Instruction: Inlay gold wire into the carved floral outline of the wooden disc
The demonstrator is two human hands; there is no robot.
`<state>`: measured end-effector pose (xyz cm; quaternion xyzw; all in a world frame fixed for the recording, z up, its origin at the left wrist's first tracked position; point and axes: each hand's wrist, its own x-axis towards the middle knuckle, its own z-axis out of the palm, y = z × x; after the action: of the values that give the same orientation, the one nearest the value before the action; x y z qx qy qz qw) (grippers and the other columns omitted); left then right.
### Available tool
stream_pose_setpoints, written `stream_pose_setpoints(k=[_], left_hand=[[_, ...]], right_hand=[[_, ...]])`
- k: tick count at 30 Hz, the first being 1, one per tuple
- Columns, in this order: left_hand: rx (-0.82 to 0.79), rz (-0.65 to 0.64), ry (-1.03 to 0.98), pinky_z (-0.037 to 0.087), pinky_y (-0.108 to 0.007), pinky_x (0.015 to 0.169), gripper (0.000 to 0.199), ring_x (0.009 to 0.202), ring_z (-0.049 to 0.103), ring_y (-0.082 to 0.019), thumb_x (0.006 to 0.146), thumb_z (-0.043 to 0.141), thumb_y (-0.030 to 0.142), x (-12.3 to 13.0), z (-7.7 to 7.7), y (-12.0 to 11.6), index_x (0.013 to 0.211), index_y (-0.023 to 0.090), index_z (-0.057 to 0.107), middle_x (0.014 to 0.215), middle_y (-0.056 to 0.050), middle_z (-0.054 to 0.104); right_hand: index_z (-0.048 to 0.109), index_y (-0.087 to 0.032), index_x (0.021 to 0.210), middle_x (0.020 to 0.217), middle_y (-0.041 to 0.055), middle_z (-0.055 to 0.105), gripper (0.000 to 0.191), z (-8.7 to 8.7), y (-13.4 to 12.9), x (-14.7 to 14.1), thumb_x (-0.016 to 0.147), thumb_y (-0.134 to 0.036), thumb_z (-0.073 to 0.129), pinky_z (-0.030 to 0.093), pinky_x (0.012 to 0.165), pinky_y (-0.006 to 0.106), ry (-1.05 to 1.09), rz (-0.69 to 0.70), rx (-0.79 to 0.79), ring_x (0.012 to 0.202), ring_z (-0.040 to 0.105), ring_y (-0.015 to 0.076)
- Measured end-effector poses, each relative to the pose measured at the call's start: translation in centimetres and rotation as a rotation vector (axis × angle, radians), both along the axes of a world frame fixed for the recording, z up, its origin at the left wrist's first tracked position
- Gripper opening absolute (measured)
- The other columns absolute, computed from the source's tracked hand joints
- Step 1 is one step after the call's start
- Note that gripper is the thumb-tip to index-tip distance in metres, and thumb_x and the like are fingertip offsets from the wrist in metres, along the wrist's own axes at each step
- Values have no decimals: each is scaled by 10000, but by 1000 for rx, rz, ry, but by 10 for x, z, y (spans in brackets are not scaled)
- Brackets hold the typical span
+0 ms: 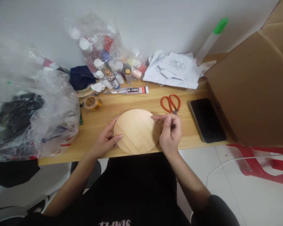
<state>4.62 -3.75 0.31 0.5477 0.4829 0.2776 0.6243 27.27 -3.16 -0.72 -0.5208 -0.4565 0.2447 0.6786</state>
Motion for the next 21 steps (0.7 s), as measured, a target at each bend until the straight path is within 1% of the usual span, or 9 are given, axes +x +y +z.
stream_pose_setpoints(k=[2,5,8,11,15,17,21], left_hand=[[-1,2,-6,420,-178,479,727,537,452,-73,863,617,411,1,2,0,1484,293,255,802,5,580],[6,3,-5,422,-176,475,713,553,441,-70,860,617,408,1,3,0,1475,317,267,907,-14,591],[20,-7,-4,426,-175,477,720,544,427,-68,863,613,424,2,3,0,1481,314,260,852,-1,575],[35,-10,-7,415,-173,463,730,517,420,-67,869,605,434,1,2,1,1490,297,248,758,19,547],[24,2,-1,399,-170,448,738,474,434,-67,876,602,424,1,2,2,1496,265,233,646,45,516],[21,12,-5,396,-170,440,755,452,433,-68,877,602,434,1,2,3,1501,249,220,597,57,495],[22,33,-29,377,-172,399,800,408,429,-76,873,595,476,2,3,1,1513,230,182,523,69,469]], right_hand=[[505,-218,842,695,-13,694,175,6,0,4,953,-342,450,529,620,275,152,-31,-103,708,700,142],[499,-229,811,691,-17,694,195,12,-2,10,918,-392,503,545,589,269,312,-46,-218,696,703,148],[503,-225,796,729,-7,712,215,11,-5,14,890,-414,543,555,590,268,388,4,-292,701,710,154],[512,-219,797,780,6,734,212,7,-6,16,887,-407,552,564,626,267,410,23,-302,732,718,151],[515,-211,787,771,28,744,212,4,-4,17,879,-395,563,573,649,285,465,55,-329,737,724,168],[515,-205,780,760,41,746,215,6,-4,17,877,-390,564,573,645,287,496,79,-337,718,723,172],[512,-211,779,773,30,749,198,16,-6,17,880,-375,559,568,653,281,498,99,-270,742,725,167]])
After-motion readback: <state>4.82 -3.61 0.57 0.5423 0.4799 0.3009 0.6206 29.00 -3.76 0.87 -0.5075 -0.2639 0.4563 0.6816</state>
